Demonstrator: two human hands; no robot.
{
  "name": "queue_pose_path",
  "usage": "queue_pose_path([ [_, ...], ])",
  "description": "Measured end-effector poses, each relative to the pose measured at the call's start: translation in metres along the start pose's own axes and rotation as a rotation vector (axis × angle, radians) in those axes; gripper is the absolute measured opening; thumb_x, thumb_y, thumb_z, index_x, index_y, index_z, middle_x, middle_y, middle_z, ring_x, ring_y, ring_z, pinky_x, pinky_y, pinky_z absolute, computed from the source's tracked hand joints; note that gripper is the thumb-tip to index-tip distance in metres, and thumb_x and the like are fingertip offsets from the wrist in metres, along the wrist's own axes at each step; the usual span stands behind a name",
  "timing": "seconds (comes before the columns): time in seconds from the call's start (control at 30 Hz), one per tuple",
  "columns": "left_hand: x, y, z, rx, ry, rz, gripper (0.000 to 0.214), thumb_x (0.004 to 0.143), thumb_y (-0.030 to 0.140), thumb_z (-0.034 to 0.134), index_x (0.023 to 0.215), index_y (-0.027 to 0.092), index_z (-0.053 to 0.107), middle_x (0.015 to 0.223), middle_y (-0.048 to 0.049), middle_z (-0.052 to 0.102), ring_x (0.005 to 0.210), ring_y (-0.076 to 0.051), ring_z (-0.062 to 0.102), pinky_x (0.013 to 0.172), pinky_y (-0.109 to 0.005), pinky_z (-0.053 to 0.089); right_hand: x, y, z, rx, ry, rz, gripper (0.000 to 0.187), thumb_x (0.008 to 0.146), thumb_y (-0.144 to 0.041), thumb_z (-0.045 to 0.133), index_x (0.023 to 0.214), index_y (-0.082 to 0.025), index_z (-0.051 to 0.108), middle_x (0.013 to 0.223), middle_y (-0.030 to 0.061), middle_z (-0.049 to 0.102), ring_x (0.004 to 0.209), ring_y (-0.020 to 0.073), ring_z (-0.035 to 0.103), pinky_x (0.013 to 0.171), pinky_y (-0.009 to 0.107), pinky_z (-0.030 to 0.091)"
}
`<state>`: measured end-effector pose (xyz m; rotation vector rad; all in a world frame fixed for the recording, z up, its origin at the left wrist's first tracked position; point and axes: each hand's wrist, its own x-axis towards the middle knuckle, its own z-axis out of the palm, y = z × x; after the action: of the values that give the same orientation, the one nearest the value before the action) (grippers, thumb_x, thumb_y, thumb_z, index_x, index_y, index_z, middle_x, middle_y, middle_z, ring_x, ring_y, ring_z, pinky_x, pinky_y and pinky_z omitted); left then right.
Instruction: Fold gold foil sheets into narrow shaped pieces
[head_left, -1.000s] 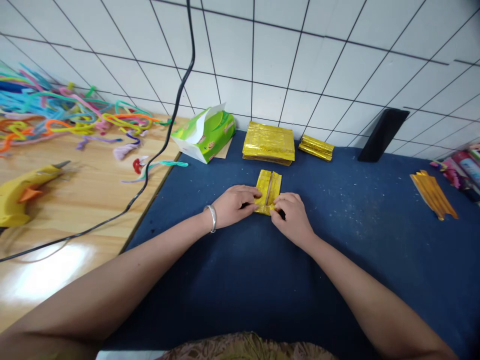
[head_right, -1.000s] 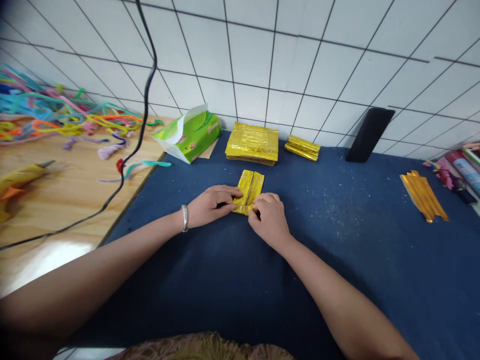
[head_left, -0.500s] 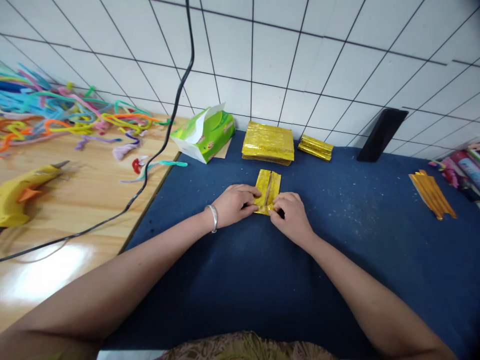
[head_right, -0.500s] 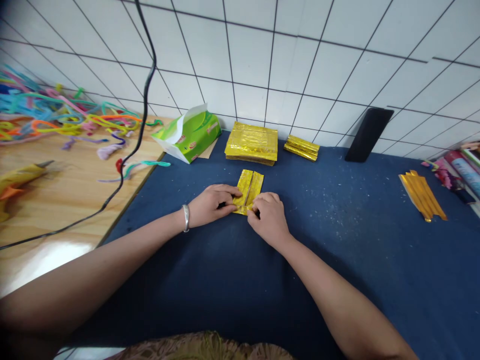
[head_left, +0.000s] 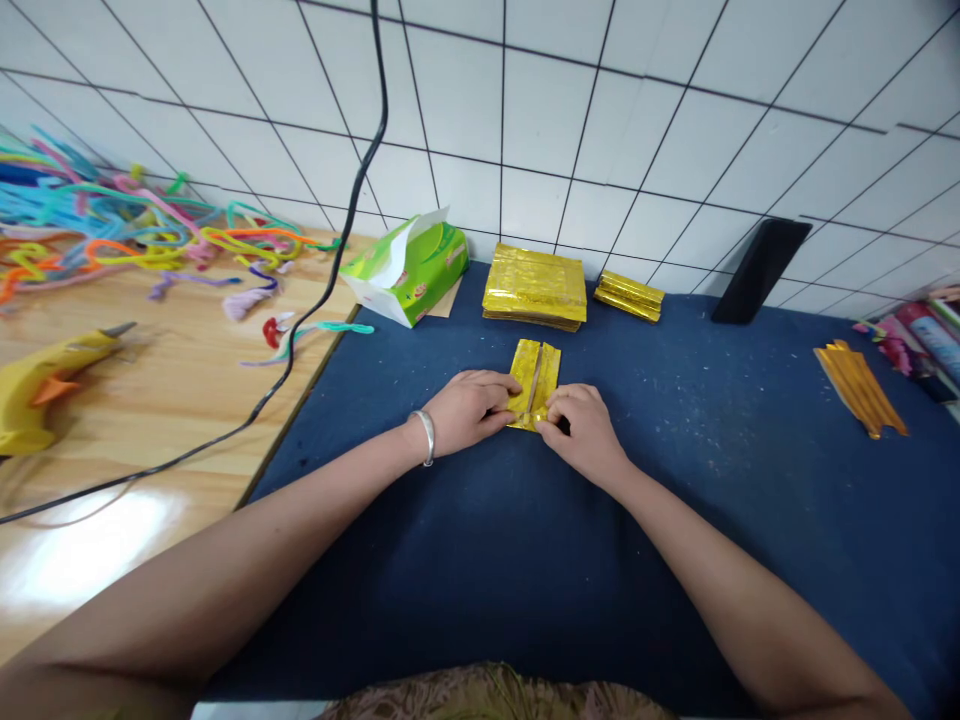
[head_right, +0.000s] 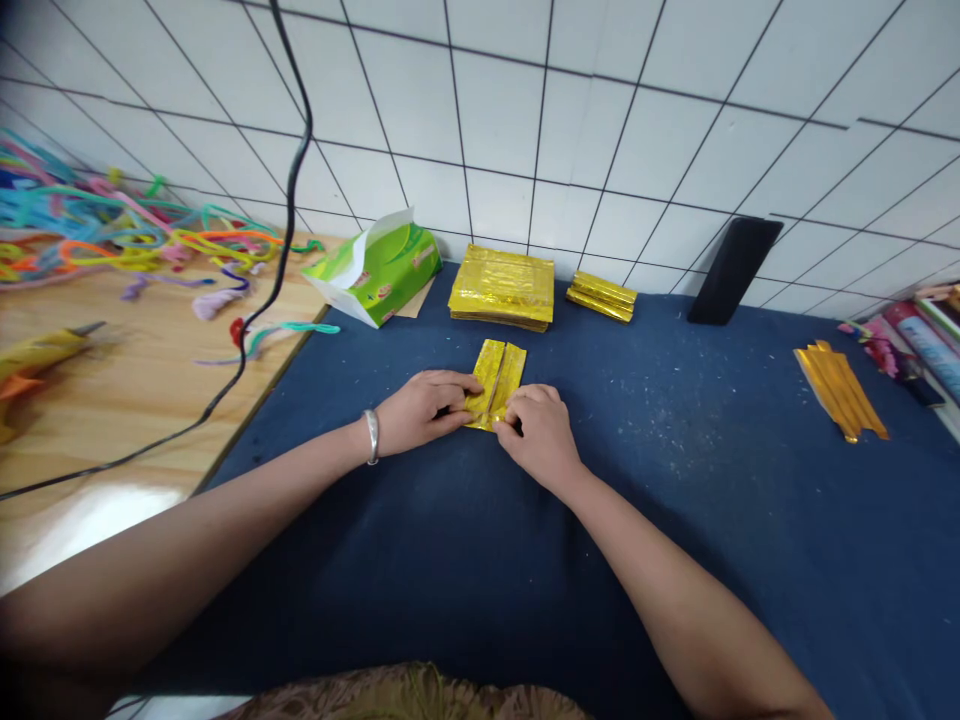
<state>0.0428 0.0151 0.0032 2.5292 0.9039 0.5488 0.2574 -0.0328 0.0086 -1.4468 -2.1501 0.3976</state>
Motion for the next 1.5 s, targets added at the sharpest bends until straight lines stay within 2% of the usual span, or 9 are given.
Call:
queue_pose_path([
  [0.4,-0.002,-0.001,-0.004,-0.069,-0.009,-0.017,0.004,0.082,0.022,0.053,0.085,0.019,0.052,0.115,-0.0049,0.059,0.107,-0.019,0.055,0.094,-0.039,0.040,0.002,0.002,-0.005,0.051,-0.046,0.004,0.008,0.074,-0.025,0.062,0.075,-0.022,0.054,0.086,0.0008,0.060,0.090,0.0195,0.052,0.085,0.036,0.036],
  [0.53,-0.004,0.001,-0.005,-0.014,0.007,0.013,0.014,0.083,0.017,0.049,0.096,0.020,0.053,0.129,-0.0067,0.049,0.118,-0.020,0.046,0.096,-0.040,0.038,0.000,0.002,-0.005,0.046,-0.039,0.027,0.011,0.074,-0.023,0.062,0.083,-0.022,0.056,0.092,0.0016,0.059,0.095,0.0202,0.050,0.086,0.036,0.035],
  [0.63,-0.006,-0.001,-0.005,0.065,-0.029,0.083,0.022,0.084,0.014,0.045,0.100,0.023,0.058,0.135,-0.0054,0.043,0.120,-0.022,0.044,0.097,-0.041,0.035,0.000,0.002,-0.005,0.040,-0.040,0.038,0.013,0.074,-0.023,0.061,0.087,-0.022,0.056,0.094,0.0019,0.059,0.096,0.0201,0.050,0.086,0.035,0.035],
  [0.8,-0.006,-0.009,-0.002,0.095,-0.054,0.162,0.034,0.084,0.011,0.044,0.105,0.031,0.062,0.133,-0.0011,0.047,0.118,-0.019,0.045,0.098,-0.041,0.032,0.000,0.002,-0.006,0.044,-0.075,0.001,0.004,0.078,-0.022,0.057,0.081,-0.022,0.060,0.092,0.0015,0.059,0.096,0.0190,0.049,0.087,0.035,0.034],
  [0.97,-0.006,-0.015,0.000,0.055,-0.056,0.160,0.030,0.084,0.012,0.048,0.100,0.032,0.064,0.127,0.0011,0.053,0.118,-0.016,0.046,0.099,-0.039,0.032,-0.003,0.000,-0.005,0.004,-0.056,-0.033,0.011,0.082,-0.021,0.054,0.085,-0.024,0.065,0.095,0.0018,0.058,0.099,0.0181,0.048,0.089,0.036,0.034],
  [1.17,-0.007,-0.017,0.001,0.087,-0.072,0.162,0.032,0.084,0.013,0.047,0.102,0.033,0.064,0.129,0.0018,0.052,0.120,-0.016,0.045,0.101,-0.040,0.032,-0.008,0.003,-0.007,-0.175,-0.068,-0.191,0.026,0.087,-0.020,0.048,0.098,-0.033,0.067,0.116,0.0023,0.053,0.117,0.0212,0.038,0.092,0.039,0.034],
  [1.3,-0.008,-0.014,-0.009,0.135,-0.132,0.213,0.036,0.084,0.011,0.045,0.107,0.032,0.062,0.132,-0.0002,0.050,0.125,-0.017,0.041,0.103,-0.042,0.029,-0.009,0.003,-0.017,-0.358,-0.134,-0.356,0.033,0.088,-0.015,0.045,0.109,-0.035,0.062,0.129,0.0027,0.048,0.127,0.0250,0.029,0.094,0.043,0.033],
  [1.4,-0.009,-0.012,-0.019,0.172,-0.228,0.263,0.046,0.082,0.006,0.042,0.117,0.034,0.055,0.138,-0.0003,0.044,0.130,-0.016,0.035,0.106,-0.041,0.026,-0.011,-0.009,-0.026,-0.466,-0.197,-0.470,0.035,0.089,-0.013,0.043,0.116,-0.028,0.057,0.134,0.0057,0.046,0.131,0.0262,0.025,0.095,0.045,0.033],
  [1.5,-0.009,-0.010,-0.026,0.214,-0.306,0.271,0.057,0.078,0.002,0.042,0.124,0.036,0.049,0.141,0.0010,0.039,0.133,-0.015,0.030,0.108,-0.040,0.021,-0.015,-0.025,-0.029,-0.561,-0.230,-0.492,0.033,0.091,-0.014,0.038,0.120,-0.014,0.054,0.134,0.0133,0.046,0.133,0.0266,0.023,0.097,0.044,0.032],
])
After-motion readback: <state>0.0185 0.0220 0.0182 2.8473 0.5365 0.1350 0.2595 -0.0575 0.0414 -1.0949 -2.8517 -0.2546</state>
